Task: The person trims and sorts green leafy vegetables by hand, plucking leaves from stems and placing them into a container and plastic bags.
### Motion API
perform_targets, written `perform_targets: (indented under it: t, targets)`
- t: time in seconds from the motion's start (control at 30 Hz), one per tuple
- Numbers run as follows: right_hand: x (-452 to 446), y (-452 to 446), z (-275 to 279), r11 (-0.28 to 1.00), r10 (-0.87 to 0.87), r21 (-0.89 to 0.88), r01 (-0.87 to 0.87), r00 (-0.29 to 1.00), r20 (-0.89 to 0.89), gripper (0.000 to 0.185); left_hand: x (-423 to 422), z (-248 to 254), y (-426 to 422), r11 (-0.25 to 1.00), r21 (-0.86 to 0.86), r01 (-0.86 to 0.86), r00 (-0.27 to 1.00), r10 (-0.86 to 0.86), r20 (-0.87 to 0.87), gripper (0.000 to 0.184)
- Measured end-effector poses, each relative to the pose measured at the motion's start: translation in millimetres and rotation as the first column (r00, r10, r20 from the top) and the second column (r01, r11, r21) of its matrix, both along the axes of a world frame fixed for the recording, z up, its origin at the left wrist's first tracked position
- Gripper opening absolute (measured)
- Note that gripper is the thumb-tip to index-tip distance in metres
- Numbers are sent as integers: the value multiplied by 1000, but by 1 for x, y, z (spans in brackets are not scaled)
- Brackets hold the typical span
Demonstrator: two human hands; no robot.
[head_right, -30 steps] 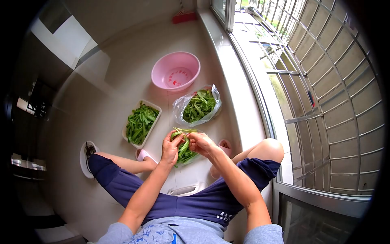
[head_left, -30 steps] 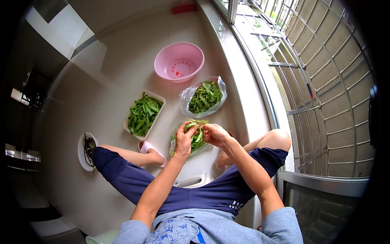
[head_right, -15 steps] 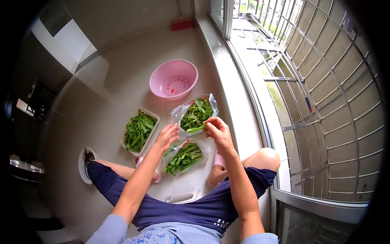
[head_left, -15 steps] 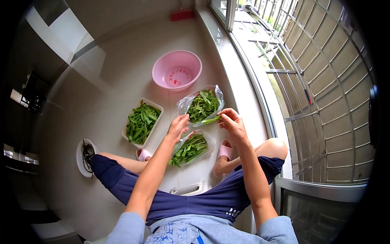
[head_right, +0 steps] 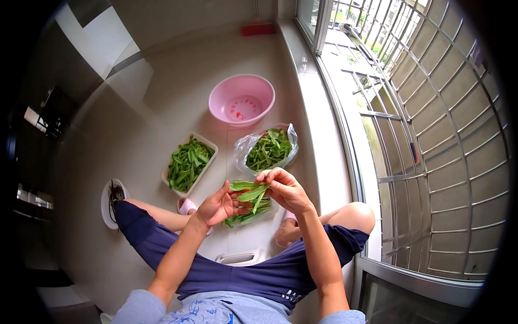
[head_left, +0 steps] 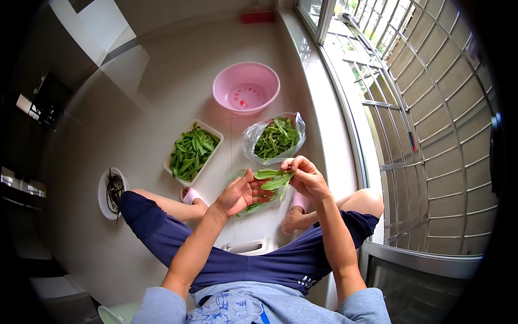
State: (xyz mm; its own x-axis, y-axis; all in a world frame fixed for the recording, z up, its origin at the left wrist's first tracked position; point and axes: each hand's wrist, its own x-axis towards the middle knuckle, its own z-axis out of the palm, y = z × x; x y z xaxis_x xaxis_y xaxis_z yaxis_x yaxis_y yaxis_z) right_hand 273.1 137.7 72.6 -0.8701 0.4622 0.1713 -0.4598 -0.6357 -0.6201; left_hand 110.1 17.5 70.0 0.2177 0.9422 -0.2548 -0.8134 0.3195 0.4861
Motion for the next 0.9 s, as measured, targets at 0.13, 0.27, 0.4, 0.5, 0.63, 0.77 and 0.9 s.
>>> perform_targets:
  t: [0.13, 0.27, 0.4, 0.5, 0.63, 0.77, 0.9]
  targets:
    - [0, -2, -1, 999, 50, 0, -50, 996, 69, 5, -7, 4, -1, 998, 9, -58, 976, 59, -208, 47]
    - [-6, -2, -8, 989, 62, 119, -89, 975, 214, 8, -5, 10, 0, 996, 92, -23, 813, 72, -577, 44]
    - [-18, -16, -14, 948, -80, 314, -57, 910, 407, 9, 5, -12, 2, 953, 219, 210, 179, 182, -967, 39]
    - [-24, -21, -15, 927, -152, 368, -77, 818, 554, 22, 2, -6, -2, 992, -46, 118, 536, -102, -838, 19]
    - [-12, 0, -39, 914, -291, 406, -10, 681, 672, 29, -49, -68, -9, 954, 18, -298, 395, 140, -908, 13]
    - [-11, 8, -35, 923, -327, 378, 67, 655, 681, 23, -137, -41, 2, 865, -86, -494, 43, -75, -996, 27]
    - [-20, -6, -47, 926, -257, 374, -61, 623, 739, 22, -261, -133, 2, 860, -77, -505, 2, -89, -996, 85]
